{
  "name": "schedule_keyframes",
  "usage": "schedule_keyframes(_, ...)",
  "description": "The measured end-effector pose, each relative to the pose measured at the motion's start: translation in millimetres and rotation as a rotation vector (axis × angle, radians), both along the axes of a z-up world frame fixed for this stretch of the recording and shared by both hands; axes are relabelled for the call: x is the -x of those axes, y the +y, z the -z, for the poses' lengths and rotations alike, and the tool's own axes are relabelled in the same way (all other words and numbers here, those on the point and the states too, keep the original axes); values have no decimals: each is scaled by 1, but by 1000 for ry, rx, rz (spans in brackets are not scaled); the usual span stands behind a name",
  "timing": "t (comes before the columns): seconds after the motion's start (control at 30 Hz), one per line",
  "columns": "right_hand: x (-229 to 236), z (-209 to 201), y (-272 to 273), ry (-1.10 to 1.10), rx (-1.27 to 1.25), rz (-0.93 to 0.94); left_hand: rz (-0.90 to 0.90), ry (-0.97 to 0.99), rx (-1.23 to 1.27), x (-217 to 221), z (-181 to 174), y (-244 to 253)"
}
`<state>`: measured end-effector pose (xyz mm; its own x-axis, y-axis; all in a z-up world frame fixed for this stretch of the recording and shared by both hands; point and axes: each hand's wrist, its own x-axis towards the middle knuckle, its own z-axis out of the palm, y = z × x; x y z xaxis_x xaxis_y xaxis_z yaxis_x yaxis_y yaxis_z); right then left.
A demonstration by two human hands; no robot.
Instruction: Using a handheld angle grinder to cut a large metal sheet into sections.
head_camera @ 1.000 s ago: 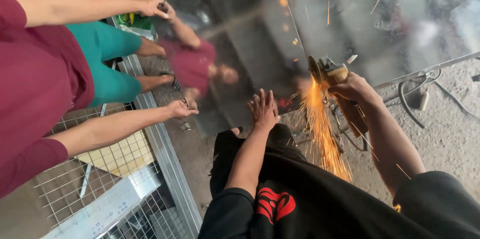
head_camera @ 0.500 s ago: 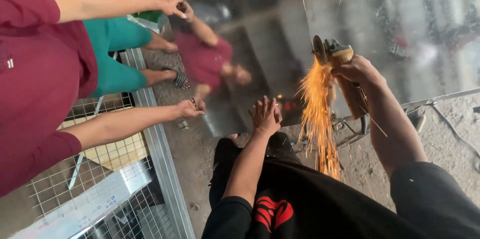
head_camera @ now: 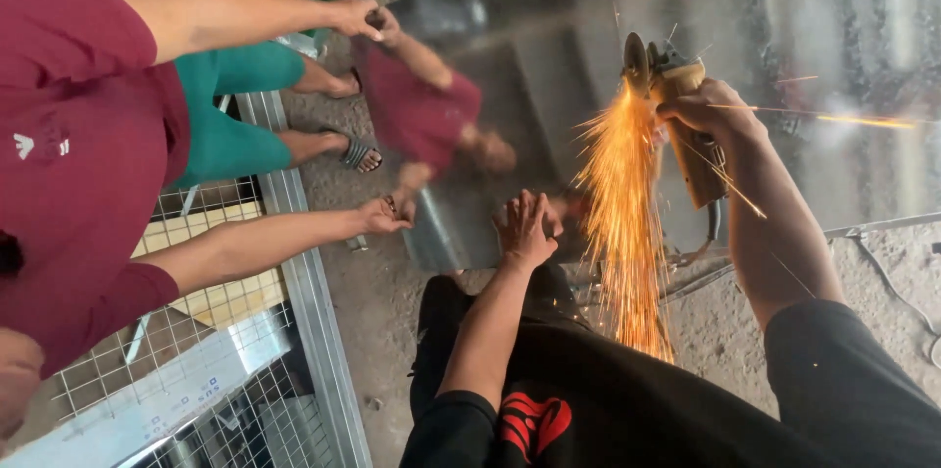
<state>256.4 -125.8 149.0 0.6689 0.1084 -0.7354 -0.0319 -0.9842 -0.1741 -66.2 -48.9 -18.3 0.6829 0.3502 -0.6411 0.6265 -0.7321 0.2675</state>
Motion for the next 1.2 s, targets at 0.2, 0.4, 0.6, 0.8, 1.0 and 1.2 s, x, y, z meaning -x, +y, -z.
schedule_keyframes(0.2,-7,4,5,-5,-38,-72,-61,-99,-4,3,10,-4)
schedule_keyframes(0.4,22,-6,-20,28,11,-86,35,-143,9,-5,16,-7)
schedule_keyframes(0.6,56,-13,-57,124,49,2,141,-90,-10,-56,21,9)
schedule_keyframes(0.8,54,-15,-53,108,62,-5,195,-63,-40,-78,37,13)
schedule_keyframes(1.0,33,-14,-24,87,8,32,203,-39,-11,-76,26,8)
schedule_keyframes(1.2,20,-26,6,60,13,93,224,-32,21,-76,22,16)
